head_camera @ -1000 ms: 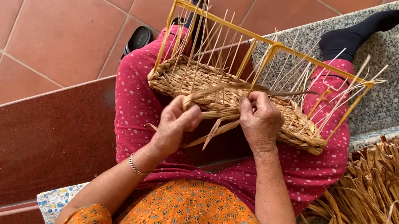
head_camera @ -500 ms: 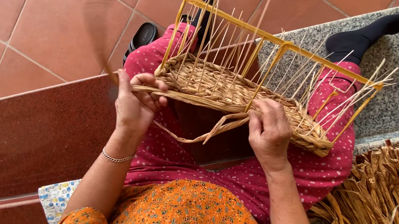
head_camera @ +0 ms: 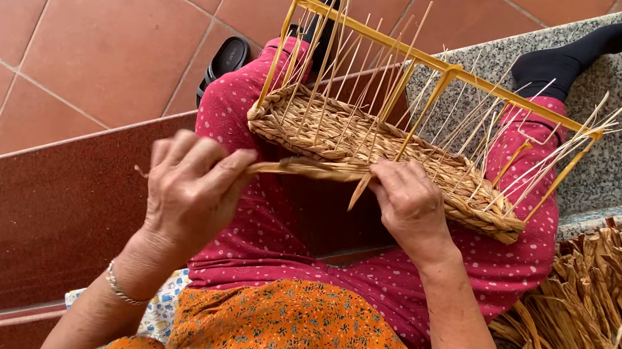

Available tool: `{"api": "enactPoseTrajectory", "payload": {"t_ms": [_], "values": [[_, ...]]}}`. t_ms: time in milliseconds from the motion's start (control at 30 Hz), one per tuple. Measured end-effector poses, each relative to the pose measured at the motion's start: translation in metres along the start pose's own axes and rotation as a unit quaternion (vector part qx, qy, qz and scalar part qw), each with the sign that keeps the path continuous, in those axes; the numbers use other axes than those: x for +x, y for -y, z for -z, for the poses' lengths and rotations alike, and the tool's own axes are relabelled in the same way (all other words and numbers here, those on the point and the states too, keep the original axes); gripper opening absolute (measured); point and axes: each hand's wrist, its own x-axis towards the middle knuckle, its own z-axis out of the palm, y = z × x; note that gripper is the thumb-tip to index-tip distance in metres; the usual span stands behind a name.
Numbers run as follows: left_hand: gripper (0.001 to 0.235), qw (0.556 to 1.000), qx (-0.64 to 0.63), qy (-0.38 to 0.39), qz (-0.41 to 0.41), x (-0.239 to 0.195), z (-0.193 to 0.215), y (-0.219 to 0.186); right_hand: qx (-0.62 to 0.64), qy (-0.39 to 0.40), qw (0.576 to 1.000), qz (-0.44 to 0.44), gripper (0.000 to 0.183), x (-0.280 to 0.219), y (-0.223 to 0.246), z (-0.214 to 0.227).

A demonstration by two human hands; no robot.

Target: The person weaves dried plant fibers into a rectangular basket frame, threading strands through vertical supports and tightening the weave. The person occasionally uses scissors to trim excess fiber.

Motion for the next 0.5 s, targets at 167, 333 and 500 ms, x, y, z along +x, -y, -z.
{"api": "enactPoseTrajectory", "payload": {"t_ms": [167,333,500], "values": [[0.028,0.950,-0.140,-0.171,-0.219,0.000,-0.015,-0.057,0.152,-0.019,0.978,-0.141,0.015,0.008,-0.012,0.003],[0.025,0.970,-0.158,0.154,-0.102,0.038,-0.112,-0.082,0.229,0.016,0.961,-0.155,0.015,0.006,-0.016,0.009],[0.019,0.943,-0.186,0.274,0.034,0.067,-0.177,-0.063,0.214,-0.004,0.971,-0.108,0.016,0.000,-0.017,0.004]]}}
